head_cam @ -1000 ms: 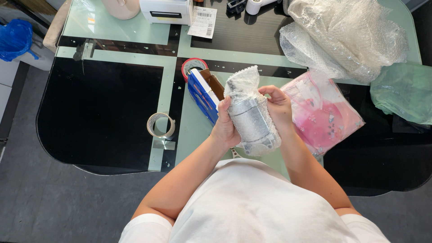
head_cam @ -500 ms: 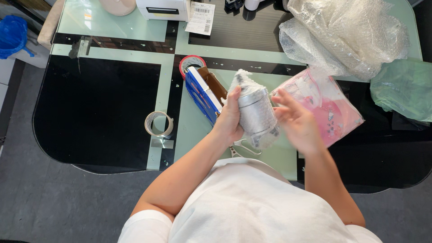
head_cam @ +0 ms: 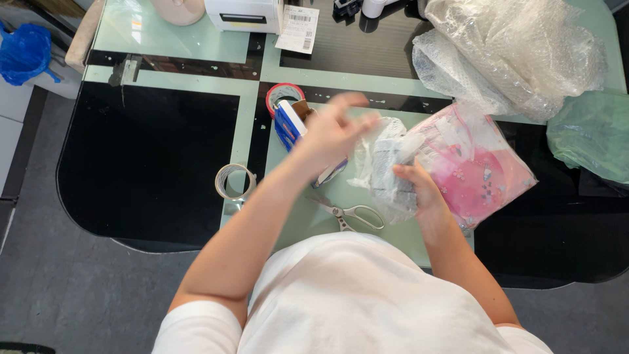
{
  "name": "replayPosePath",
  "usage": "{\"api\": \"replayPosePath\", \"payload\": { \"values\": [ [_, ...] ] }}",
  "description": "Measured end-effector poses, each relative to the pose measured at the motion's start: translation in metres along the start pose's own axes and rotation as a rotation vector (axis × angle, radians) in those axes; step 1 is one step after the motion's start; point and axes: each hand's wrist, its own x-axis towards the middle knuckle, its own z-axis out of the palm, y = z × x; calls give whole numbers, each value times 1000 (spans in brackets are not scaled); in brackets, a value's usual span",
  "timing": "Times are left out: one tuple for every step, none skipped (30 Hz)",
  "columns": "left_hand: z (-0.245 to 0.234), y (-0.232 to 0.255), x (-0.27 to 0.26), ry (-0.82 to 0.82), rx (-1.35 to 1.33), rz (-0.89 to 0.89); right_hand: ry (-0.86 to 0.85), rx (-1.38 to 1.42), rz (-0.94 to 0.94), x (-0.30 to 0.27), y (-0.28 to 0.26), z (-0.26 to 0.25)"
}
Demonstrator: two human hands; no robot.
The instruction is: The person opens a small blue cardboard box, places a bubble-wrapped item inside, and seals the box with clear packing tape. They use scissors to cut the tape and press the edges to secure the package.
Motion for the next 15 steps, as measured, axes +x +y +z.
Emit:
{"api": "replayPosePath", "payload": {
  "values": [
    [-18,-2,10,147,111,70,12,36,19,1,3,-6],
    [-32,-6,19,292,223,142,25,72,38,2,5,-11],
    [-41,-11,27,350,373,17,37,108,54,4,7,-15],
    [-49,-17,35,407,523,-108,23,137,58,5,8,-18],
    [-56,-24,44,328,516,-288,11,166,60,5,9,-20],
    [-61,-34,52,248,506,-467,0,194,62,6,9,-23],
    [-61,-46,56,253,469,-490,-8,181,47,6,9,-25],
    [-61,-58,59,258,432,-513,-15,167,33,6,8,-26],
    [-61,-70,62,276,408,-470,-24,154,18,7,8,-27],
    [-61,-80,65,293,383,-427,-78,174,11,7,6,-28],
    [-60,-88,68,311,358,-385,-131,195,5,7,4,-28],
    [-61,-94,71,301,304,-405,-185,215,-1,7,2,-28],
    [-65,-99,71,293,249,-426,-189,238,-14,8,1,-28],
    [-67,-103,69,284,195,-446,-193,261,-28,8,-1,-28],
    [-70,-105,65,300,118,-463,-197,284,-41,8,-3,-27]
  ]
}}
